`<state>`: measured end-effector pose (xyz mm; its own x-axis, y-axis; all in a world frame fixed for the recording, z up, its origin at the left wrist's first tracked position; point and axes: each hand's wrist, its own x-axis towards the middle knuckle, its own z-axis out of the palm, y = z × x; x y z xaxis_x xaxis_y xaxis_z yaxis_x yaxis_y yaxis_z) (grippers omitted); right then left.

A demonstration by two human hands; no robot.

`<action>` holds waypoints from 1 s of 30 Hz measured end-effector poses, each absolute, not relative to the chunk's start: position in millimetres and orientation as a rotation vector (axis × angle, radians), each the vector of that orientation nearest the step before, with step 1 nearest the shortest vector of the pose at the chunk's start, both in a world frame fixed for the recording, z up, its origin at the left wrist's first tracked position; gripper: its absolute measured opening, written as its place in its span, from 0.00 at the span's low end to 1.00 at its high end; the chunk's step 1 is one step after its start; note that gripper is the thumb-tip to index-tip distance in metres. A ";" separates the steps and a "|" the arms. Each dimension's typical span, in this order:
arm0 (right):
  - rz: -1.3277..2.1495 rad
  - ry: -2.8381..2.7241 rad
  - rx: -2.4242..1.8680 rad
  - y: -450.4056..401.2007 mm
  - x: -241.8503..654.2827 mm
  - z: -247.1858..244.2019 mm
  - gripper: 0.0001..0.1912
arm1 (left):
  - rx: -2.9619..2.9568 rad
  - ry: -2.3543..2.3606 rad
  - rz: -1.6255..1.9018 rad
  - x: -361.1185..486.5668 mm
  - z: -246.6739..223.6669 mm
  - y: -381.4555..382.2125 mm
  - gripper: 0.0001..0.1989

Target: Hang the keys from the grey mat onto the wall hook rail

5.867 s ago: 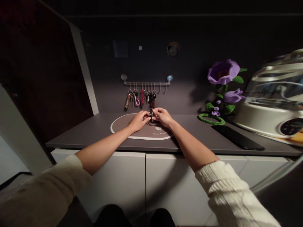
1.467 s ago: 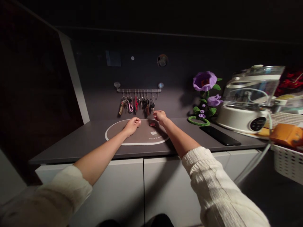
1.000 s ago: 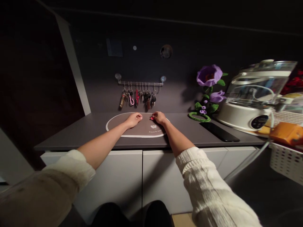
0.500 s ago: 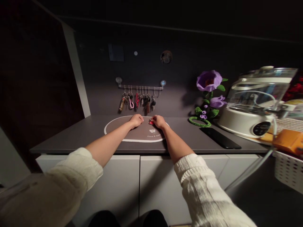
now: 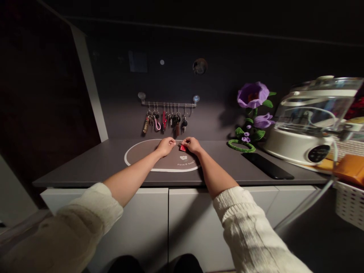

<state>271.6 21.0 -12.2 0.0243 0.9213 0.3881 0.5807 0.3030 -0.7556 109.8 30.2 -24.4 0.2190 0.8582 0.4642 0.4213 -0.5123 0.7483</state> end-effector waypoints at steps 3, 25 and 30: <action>0.614 -1.620 -1.292 20.5 270.5 -13.6 0.08 | 2.031 1.147 1.251 110.2 -25.1 29.5 0.04; 0.962 -1.170 -0.889 24.6 272.6 17.0 0.15 | 1.727 1.037 1.232 115.7 -32.6 35.7 0.03; 0.895 -1.123 -0.864 35.9 272.7 47.3 0.12 | 1.715 1.014 1.226 116.6 -31.0 32.2 0.04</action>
<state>272.7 35.9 47.3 0.1885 0.9126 0.3627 -0.1494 0.3916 -0.9079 116.6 32.2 -31.0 0.2159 0.9154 0.3396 0.1617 -0.3766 0.9122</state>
